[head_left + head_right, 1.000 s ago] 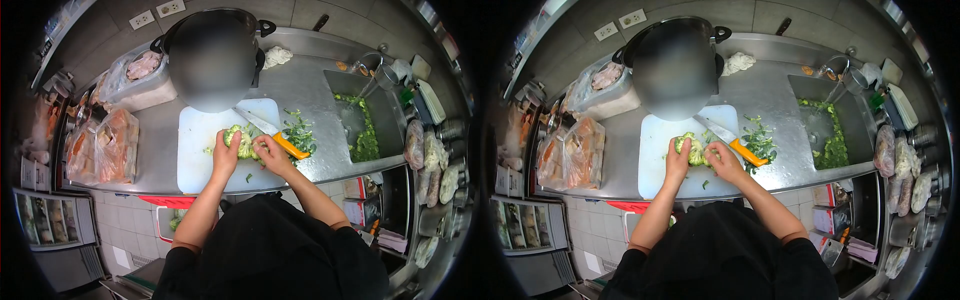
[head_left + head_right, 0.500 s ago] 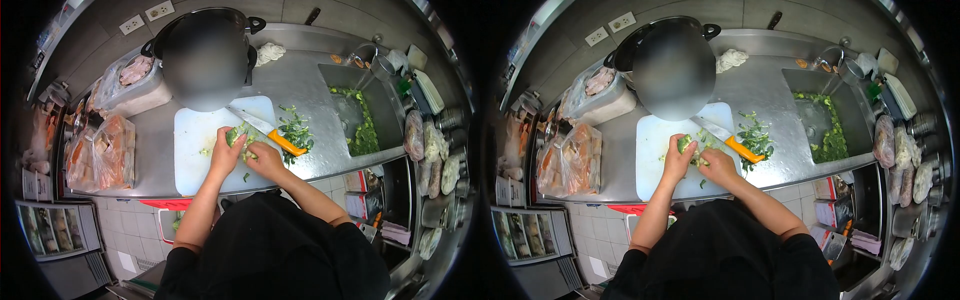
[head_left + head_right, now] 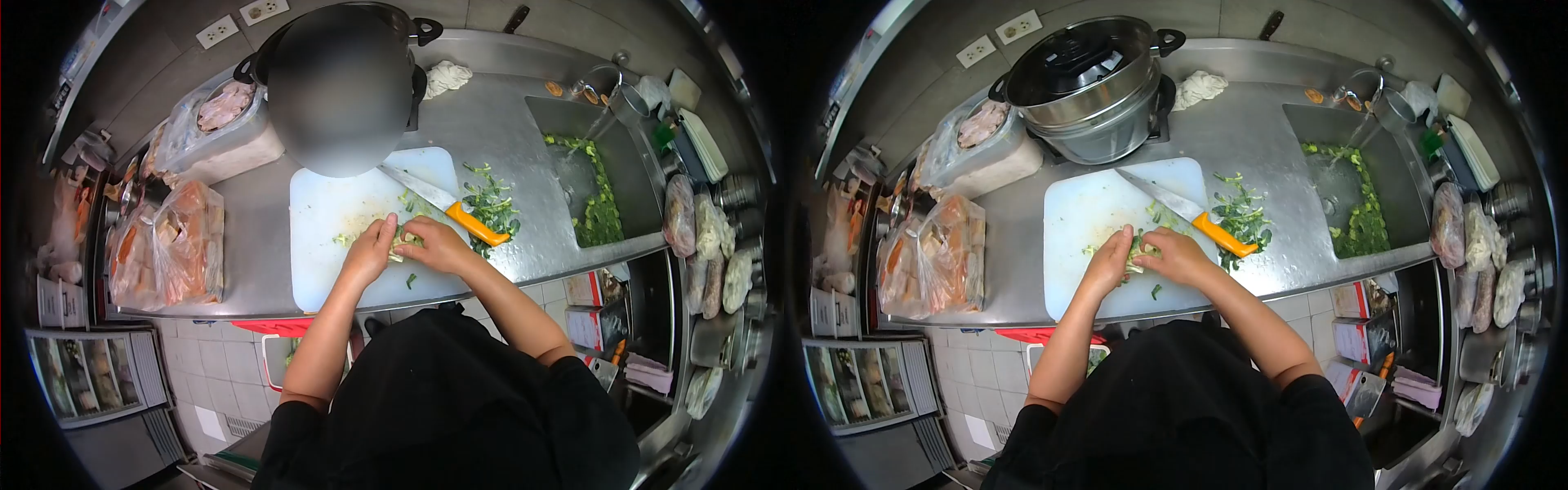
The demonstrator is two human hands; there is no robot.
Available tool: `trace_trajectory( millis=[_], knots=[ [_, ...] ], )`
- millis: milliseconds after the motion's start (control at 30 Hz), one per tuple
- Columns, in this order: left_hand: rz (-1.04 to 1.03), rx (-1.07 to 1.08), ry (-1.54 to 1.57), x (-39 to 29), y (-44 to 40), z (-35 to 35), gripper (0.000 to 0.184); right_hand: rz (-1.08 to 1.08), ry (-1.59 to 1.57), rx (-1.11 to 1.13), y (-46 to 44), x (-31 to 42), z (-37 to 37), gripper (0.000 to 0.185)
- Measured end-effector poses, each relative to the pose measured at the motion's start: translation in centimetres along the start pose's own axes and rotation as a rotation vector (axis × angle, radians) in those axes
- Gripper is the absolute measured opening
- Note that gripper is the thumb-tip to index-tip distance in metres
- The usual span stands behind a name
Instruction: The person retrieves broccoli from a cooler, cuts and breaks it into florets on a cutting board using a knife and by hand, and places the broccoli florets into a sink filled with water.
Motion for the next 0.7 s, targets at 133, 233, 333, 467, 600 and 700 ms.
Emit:
trace_trajectory(
  millis=[133, 233, 333, 467, 600, 700],
  knots=[
    [0.143, 0.097, -0.019, -0.7, 1.2, -1.6, 0.073, 0.092, 0.015, 0.108, 1.5, -1.6, -0.1, 0.04],
    [-0.043, 0.12, -0.025, -0.7, 0.4, -2.9, 0.071, 0.109, -0.02, 0.08, 2.6, -2.3, 0.3, 0.039],
    [0.009, 0.128, 0.118, -1.6, 0.6, -4.5, 0.065, 0.063, 0.011, -0.103, 4.4, -1.5, 1.2, 0.035],
    [-0.041, 0.094, 0.186, -2.4, 0.4, -6.4, 0.053, -0.14, -0.045, -0.431, 5.9, -3.0, 1.5, 0.028],
    [-0.106, 0.164, 0.303, -3.9, 0.6, -9.6, 0.035, -0.318, -0.139, -0.523, 7.4, -4.6, 3.8, 0.027],
    [-0.132, 0.166, 0.469, -2.9, -1.0, -9.6, 0.022, -0.49, -0.148, -0.502, 9.4, -8.0, 6.6, 0.029]
  ],
)
Point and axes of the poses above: each hand's wrist, its own y-axis away from the middle knuckle, its own z-axis out of the back of the hand, x = y × z, the point moved 4 cm from there along -y, towards the middle knuckle, and after that the axes turned 8 degrees about y, right-handed, at the moved point
